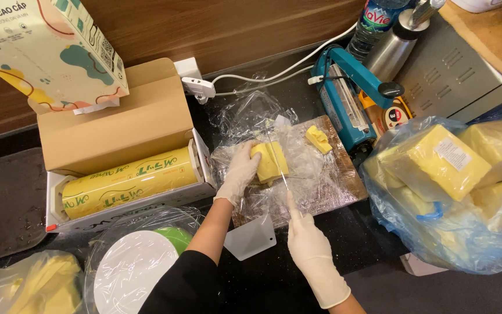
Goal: The person cuts blocks of cheese into pieces on a board using a knife, weighs the pieces on a digital scale, and places them into a plastic bag.
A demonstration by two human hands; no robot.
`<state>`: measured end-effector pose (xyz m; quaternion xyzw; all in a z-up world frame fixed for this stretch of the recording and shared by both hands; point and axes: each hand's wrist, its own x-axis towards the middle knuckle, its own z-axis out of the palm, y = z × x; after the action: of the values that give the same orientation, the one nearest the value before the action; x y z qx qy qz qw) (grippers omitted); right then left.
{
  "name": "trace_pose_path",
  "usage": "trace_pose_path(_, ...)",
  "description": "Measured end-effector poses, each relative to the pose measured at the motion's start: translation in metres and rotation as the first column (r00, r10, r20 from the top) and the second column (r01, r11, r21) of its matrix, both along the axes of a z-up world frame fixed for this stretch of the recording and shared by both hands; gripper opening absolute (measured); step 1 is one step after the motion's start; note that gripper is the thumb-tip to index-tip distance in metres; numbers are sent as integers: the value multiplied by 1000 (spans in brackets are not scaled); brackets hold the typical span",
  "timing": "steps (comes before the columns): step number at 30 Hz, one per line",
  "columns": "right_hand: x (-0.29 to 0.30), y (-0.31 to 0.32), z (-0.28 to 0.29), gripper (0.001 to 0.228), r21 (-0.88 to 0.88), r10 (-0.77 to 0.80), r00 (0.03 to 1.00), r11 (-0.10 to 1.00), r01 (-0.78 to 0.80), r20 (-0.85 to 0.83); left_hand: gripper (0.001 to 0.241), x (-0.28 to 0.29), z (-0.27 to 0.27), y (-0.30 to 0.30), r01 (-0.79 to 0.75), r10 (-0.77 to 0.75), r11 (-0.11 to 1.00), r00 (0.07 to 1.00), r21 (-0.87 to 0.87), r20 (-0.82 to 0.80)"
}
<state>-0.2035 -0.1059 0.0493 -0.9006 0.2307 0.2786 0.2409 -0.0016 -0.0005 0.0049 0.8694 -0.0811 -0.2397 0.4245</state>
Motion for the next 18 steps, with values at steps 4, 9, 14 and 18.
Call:
trace_pose_path(4,2,0,6,67,20,-3,1000,1000,4,-25,44,3,-9,1,2,-2,1000,1000,8,21)
trace_pose_path(9,0,-1,3,68,13,10,1000,1000,-9,-11,44,1,-4,0,9,-9,1000,1000,11,25)
trace_pose_path(14,1,0,3,68,2,14,1000,1000,-14,-1,45,0,1,-1,-9,9,1000,1000,2,2)
trace_pose_path(18,2,1,2,68,-12,21,1000,1000,-21,-17,45,0,2,0,-7,7,1000,1000,8,-12)
